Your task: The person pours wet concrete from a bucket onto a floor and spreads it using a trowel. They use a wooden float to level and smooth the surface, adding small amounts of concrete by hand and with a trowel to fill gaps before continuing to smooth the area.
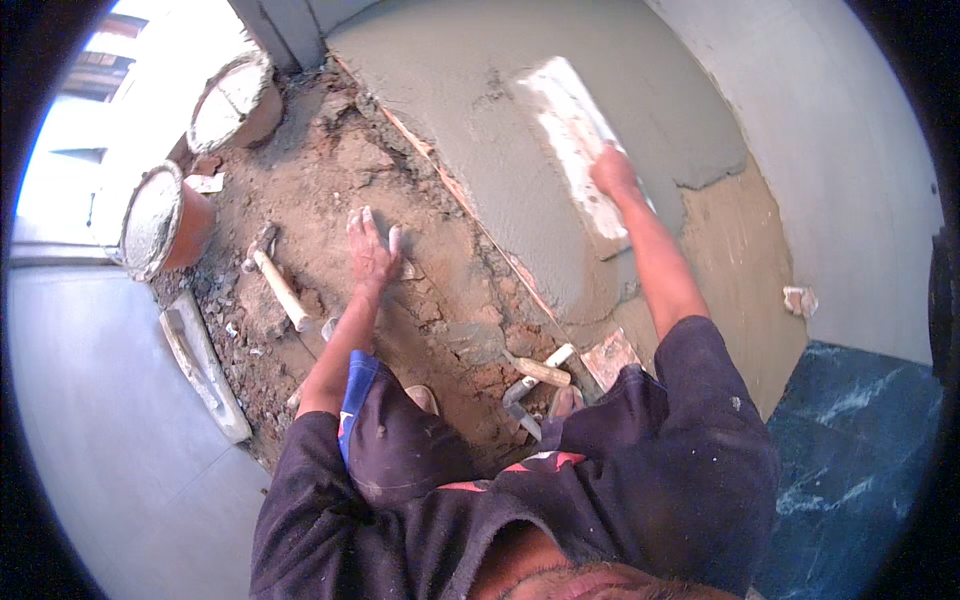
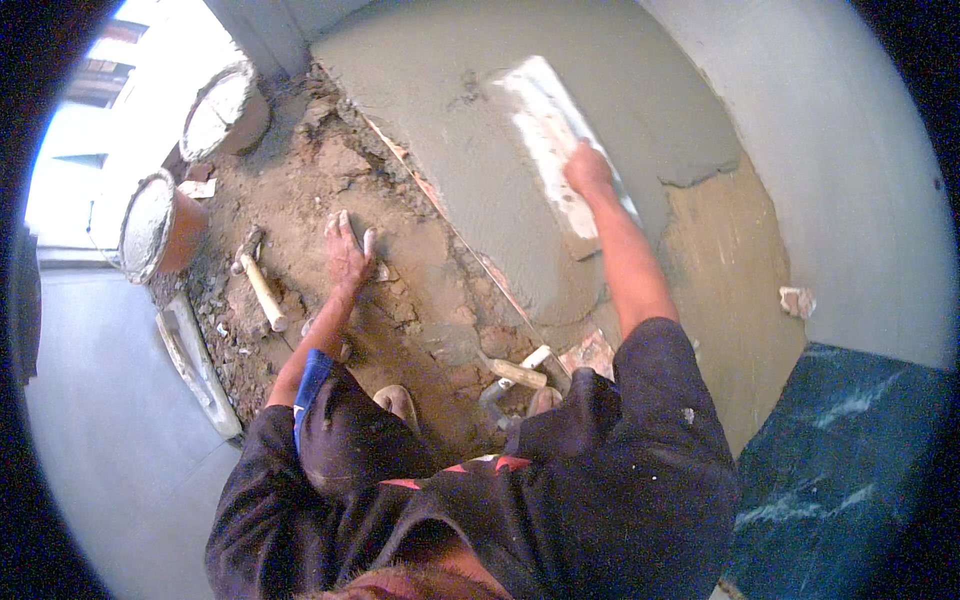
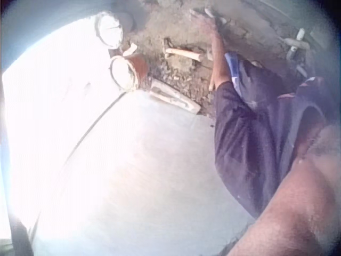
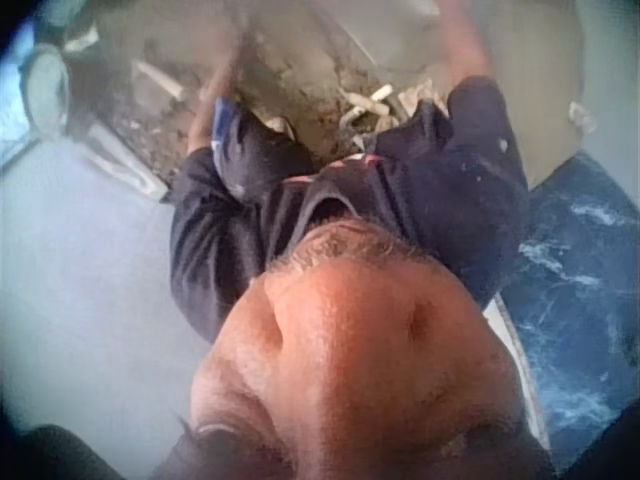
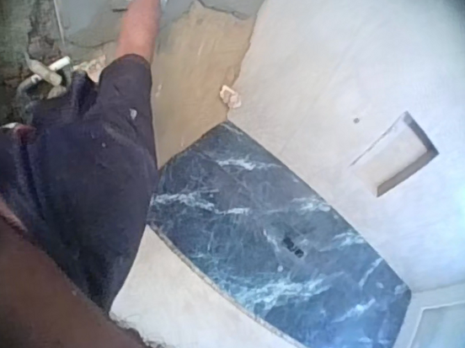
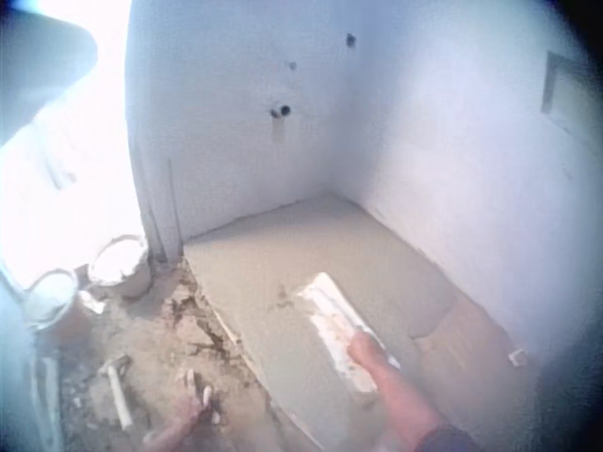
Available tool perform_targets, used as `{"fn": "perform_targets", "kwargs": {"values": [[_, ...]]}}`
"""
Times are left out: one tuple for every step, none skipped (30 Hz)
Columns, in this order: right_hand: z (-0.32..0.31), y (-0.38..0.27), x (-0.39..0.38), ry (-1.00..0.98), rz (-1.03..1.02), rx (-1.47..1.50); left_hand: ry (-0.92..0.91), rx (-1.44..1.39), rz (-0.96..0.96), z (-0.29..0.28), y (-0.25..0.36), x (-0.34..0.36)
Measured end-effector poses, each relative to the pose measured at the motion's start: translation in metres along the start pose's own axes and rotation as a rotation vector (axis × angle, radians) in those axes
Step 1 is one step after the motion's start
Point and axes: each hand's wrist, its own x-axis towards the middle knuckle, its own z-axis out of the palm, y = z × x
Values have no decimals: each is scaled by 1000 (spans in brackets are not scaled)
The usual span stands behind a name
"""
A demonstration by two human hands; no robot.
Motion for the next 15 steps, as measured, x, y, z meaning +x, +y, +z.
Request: {"fn": "perform_targets", "kwargs": {"values": [[-2,15,8,44,23,11,3,-21,1,1,-2,1],[-6,32,14,70,42,-10,8,-43,-2,3,-2,2],[-9,47,15,89,60,-30,13,-73,-7,1,0,2],[-13,46,9,118,49,15,27,-62,-14,-1,-6,0],[-18,52,4,141,27,-2,42,-58,-18,-1,-9,1],[-25,69,4,120,8,-60,50,-65,-18,3,-7,0],[-24,67,-8,152,31,-16,42,-52,-28,4,-9,-4],[-27,62,-18,191,55,35,41,-37,-32,5,-10,-4],[-31,57,-23,152,40,106,42,-30,-27,6,-9,-1],[-34,48,-27,112,27,179,94,-50,-24,8,-12,0],[-36,26,-37,83,-16,261,144,-66,-19,10,-19,0],[-42,-9,-55,50,-55,341,191,-83,-12,10,-24,-1],[-51,-39,-73,28,-86,409,240,-154,-83,8,-20,2],[-57,-65,-85,-11,-126,394,291,-230,-150,4,-12,8],[-62,-89,-96,-48,-165,374,342,-310,-217,-1,-4,13]]}}
